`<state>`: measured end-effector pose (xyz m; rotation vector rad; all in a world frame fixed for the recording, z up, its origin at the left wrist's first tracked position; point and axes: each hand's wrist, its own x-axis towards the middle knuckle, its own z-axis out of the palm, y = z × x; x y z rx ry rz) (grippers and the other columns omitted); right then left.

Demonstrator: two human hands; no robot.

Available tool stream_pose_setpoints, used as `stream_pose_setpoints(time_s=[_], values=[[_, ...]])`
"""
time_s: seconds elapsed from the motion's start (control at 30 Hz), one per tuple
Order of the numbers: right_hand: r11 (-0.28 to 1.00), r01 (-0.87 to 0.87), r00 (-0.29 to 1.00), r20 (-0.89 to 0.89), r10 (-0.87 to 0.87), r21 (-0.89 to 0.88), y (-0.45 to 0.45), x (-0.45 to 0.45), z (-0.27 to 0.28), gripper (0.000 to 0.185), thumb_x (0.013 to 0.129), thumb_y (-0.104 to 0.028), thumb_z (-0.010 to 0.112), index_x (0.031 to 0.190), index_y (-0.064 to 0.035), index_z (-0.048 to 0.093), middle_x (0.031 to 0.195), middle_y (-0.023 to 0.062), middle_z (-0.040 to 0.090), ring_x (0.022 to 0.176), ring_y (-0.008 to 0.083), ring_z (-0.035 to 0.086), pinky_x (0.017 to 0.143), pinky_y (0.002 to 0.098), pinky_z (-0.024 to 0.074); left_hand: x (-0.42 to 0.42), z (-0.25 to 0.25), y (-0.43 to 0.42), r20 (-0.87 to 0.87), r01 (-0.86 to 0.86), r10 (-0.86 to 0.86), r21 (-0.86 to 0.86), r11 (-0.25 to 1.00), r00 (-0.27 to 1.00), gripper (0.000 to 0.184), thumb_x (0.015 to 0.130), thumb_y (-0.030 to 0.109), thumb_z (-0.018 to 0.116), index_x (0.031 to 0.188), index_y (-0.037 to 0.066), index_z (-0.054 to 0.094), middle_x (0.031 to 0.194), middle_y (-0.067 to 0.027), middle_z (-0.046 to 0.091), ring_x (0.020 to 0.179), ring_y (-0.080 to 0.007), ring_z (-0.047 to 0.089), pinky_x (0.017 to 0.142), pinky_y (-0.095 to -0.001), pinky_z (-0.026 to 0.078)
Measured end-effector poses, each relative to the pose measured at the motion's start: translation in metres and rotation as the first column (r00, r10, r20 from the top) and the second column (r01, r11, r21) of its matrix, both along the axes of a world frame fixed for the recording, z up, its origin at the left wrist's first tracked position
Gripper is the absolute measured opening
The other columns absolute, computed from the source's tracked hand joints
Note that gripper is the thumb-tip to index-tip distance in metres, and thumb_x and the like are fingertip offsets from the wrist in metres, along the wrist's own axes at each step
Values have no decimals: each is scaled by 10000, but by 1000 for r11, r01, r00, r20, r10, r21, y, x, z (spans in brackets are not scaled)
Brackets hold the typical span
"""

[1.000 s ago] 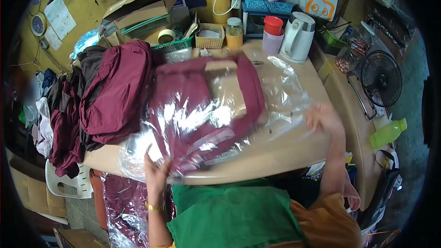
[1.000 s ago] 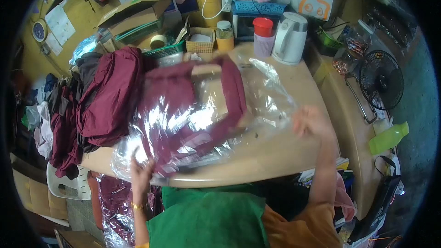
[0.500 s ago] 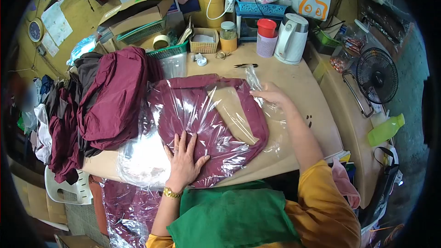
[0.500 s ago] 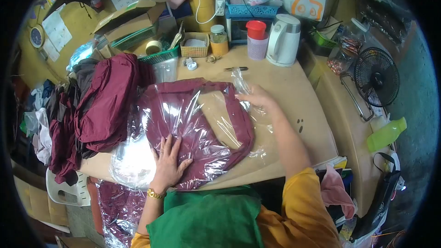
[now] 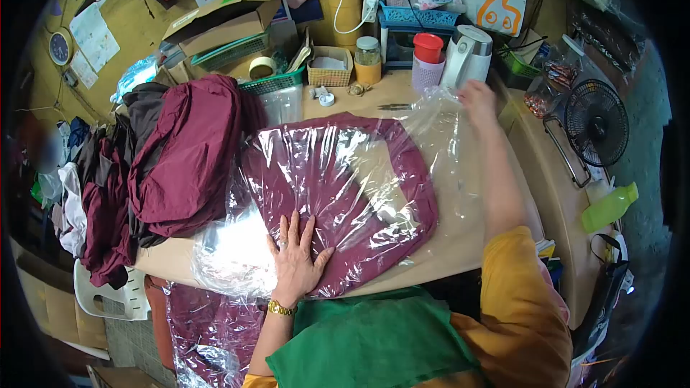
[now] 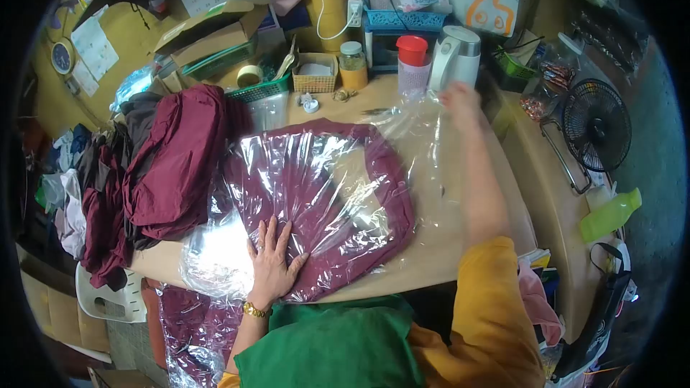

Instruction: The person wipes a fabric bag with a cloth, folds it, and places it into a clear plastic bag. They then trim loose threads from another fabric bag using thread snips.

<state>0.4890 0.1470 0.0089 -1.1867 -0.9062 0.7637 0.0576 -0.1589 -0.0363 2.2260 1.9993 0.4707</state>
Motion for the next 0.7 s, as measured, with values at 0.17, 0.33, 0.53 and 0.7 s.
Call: stream_pose_setpoints(time_s=[0.17, 0.33, 0.53, 0.7], values=[[772, -173, 897, 225, 380, -612, -86, 26, -17, 521, 942, -446, 587, 1312, -84, 533, 1094, 67, 617, 941, 167, 601, 738, 303, 501, 3, 1, 2, 11, -5, 5, 14, 1000, 1000, 725, 890, 529, 608, 1480, 147, 430, 1585, -167, 281, 1481, -380, 202, 1142, -675, 108], [611, -406, 659, 245, 711, -680, -160, -71, -2, 575, 872, -156, 705, 1394, -67, 481, 1152, 67, 645, 980, 175, 636, 790, 346, 542, 3, 2, 3, 56, 26, -26, 0, 1000, 998, 719, 904, 505, 607, 1489, 135, 411, 1575, -191, 287, 1479, -398, 195, 1142, -676, 102], [601, -758, 652, 288, 701, 253, -111, -89, 201, 495, 919, -167, 666, 1374, -68, 501, 875, 14, 622, 746, 116, 634, 661, 271, 546, -22, 56, -7, 655, -2, -88, 135, 991, 751, 573, 991, 286, 542, 1490, 58, 378, 1577, -226, 275, 1491, -387, 189, 1191, -520, 153], [404, -857, 442, 859, 259, 319, -43, -209, 274, 213, 957, -206, 601, 1085, -48, 665, 839, 4, 590, 713, 104, 597, 616, 269, 497, -20, 40, -5, 992, 15, -6, 4, 1000, 129, 570, 1048, 373, 435, 1483, 12, 365, 1551, -149, 343, 1467, -282, 264, 1182, -403, 223]])
